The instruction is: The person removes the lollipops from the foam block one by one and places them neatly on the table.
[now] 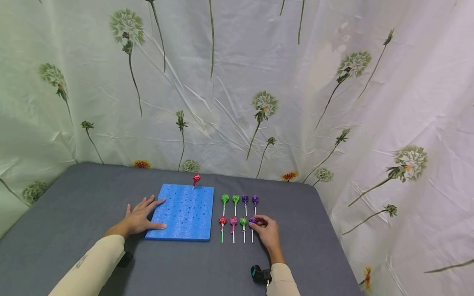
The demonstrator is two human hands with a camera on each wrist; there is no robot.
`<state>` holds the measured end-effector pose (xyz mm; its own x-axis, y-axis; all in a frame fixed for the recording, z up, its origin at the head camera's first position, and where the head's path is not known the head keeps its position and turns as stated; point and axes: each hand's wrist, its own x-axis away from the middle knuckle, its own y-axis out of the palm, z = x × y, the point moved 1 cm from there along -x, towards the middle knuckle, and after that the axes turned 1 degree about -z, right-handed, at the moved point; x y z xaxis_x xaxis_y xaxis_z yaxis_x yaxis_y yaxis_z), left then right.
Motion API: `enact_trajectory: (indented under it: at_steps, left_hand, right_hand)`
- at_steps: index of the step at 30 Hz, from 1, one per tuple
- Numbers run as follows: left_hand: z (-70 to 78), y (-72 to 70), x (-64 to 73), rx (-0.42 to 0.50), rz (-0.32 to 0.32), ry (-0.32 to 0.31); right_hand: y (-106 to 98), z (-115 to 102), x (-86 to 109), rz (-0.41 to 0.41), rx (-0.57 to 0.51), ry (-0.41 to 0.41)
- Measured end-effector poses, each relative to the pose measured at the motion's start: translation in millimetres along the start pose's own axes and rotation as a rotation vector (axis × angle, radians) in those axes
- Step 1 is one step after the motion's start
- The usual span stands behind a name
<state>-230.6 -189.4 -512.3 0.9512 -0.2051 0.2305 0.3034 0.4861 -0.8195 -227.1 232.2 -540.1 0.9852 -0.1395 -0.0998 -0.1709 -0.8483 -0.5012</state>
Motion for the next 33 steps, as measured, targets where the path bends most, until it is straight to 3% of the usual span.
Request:
enact_trajectory:
  at_steps: [17,33]
  left_hand:
    - [-2.5,1.6,1.6,0.008,0.004,-0.010]
    - [-0.2,0.9,-0.4,0.009,0.001,-0.009]
  right_hand:
    - [2.4,0.8,-0.2,-0.026,-0.018,0.033]
    - [2.5,0.1,0.4,-0.001,-0.004,0.054]
